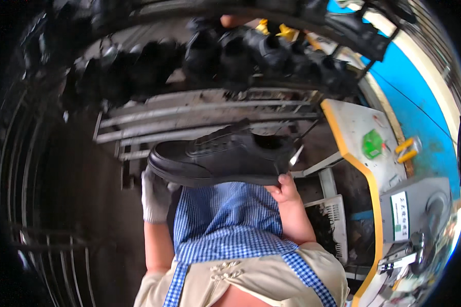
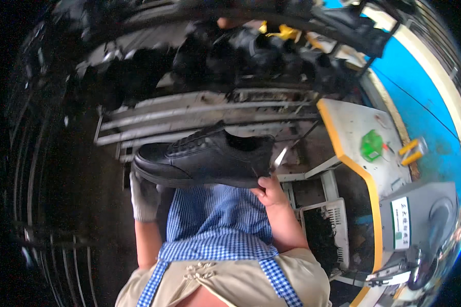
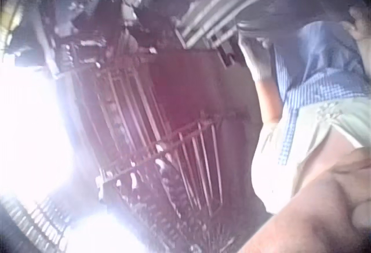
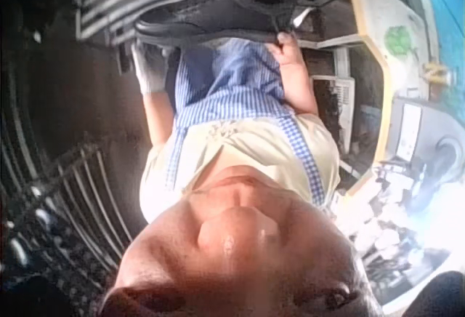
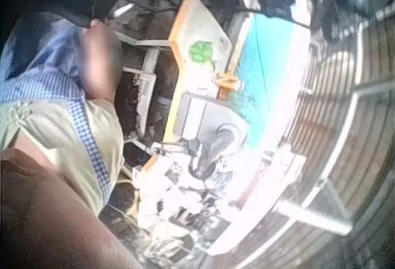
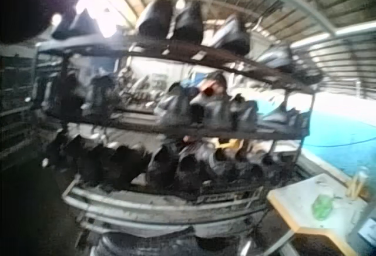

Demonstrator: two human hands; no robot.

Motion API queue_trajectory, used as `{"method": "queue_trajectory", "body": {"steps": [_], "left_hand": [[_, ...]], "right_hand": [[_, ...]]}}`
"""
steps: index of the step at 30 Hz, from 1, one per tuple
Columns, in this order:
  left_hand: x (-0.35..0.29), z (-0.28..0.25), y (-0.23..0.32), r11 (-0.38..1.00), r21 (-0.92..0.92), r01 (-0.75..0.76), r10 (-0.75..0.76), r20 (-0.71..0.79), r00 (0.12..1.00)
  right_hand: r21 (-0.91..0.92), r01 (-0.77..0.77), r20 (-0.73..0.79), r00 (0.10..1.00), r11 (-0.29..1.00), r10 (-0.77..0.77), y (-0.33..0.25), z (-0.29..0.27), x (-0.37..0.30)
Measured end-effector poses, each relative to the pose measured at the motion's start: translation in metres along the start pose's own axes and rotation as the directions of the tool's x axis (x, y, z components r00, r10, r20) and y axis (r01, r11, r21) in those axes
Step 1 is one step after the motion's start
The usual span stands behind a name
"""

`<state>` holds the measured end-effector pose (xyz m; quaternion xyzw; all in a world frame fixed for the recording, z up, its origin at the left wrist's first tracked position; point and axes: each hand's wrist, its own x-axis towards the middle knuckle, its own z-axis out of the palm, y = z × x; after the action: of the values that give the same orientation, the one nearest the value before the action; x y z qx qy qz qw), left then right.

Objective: The person picks up black shoes from a metal rack and uses a small metal tool to scrape and clean the soles and edges. They handle the shoes one by one, rotating them to access different areas, and place them back on the rack after cleaning.

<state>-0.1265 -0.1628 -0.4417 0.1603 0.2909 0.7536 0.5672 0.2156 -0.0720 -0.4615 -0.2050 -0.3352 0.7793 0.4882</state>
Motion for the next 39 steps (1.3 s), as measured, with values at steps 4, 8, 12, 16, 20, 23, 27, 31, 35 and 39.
{"method": "queue_trajectory", "body": {"steps": [4, 8, 12, 16, 20, 23, 27, 31, 35, 39], "left_hand": [[0.000, -0.026, -0.006, 0.999, -0.045, 0.012, -0.007, 0.111, 0.994], [-0.007, -0.026, -0.013, 1.000, 0.006, 0.010, -0.010, 0.095, 0.995], [-0.018, -0.033, -0.022, 0.998, 0.038, 0.050, -0.053, 0.086, 0.995], [-0.034, -0.036, -0.027, 0.997, 0.018, 0.075, -0.075, 0.034, 0.997], [-0.046, -0.039, -0.030, 0.992, 0.101, 0.081, -0.085, 0.034, 0.996], [-0.051, -0.047, -0.032, 0.989, 0.114, 0.096, -0.100, 0.030, 0.995], [-0.058, -0.043, -0.033, 0.986, 0.100, 0.133, -0.131, -0.026, 0.991], [-0.054, -0.044, -0.035, 0.984, 0.108, 0.139, -0.140, -0.002, 0.990], [-0.053, -0.043, -0.037, 0.983, 0.136, 0.126, -0.125, -0.022, 0.992], [-0.057, -0.035, -0.037, 0.985, 0.118, 0.127, -0.123, -0.038, 0.992]], "right_hand": [[0.120, 0.414, 0.069, 0.903, 0.903, -0.423, -0.056, 0.017, 0.000], [-0.255, 0.856, -0.028, 0.458, 0.449, -0.889, -0.116, 0.002, 0.011], [-0.618, 0.780, -0.131, 0.018, 0.096, -0.991, -0.185, 0.056, 0.077], [-0.691, 0.721, 0.052, 0.118, 0.049, -0.992, -0.251, 0.070, 0.151], [-0.802, 0.534, -0.059, 0.375, 0.268, -0.925, -0.282, 0.083, 0.189], [-0.800, 0.489, -0.092, 0.473, 0.348, -0.876, -0.306, 0.069, 0.218], [-0.792, 0.507, -0.069, 0.480, 0.340, -0.875, -0.309, 0.057, 0.230], [-0.843, 0.536, 0.049, 0.157, 0.043, -0.986, -0.293, 0.036, 0.248], [-0.941, 0.301, 0.229, 0.231, -0.154, -0.946, -0.254, 0.077, 0.241], [-0.951, -0.020, 0.294, 0.255, -0.309, -0.921, -0.248, 0.116, 0.255]]}}
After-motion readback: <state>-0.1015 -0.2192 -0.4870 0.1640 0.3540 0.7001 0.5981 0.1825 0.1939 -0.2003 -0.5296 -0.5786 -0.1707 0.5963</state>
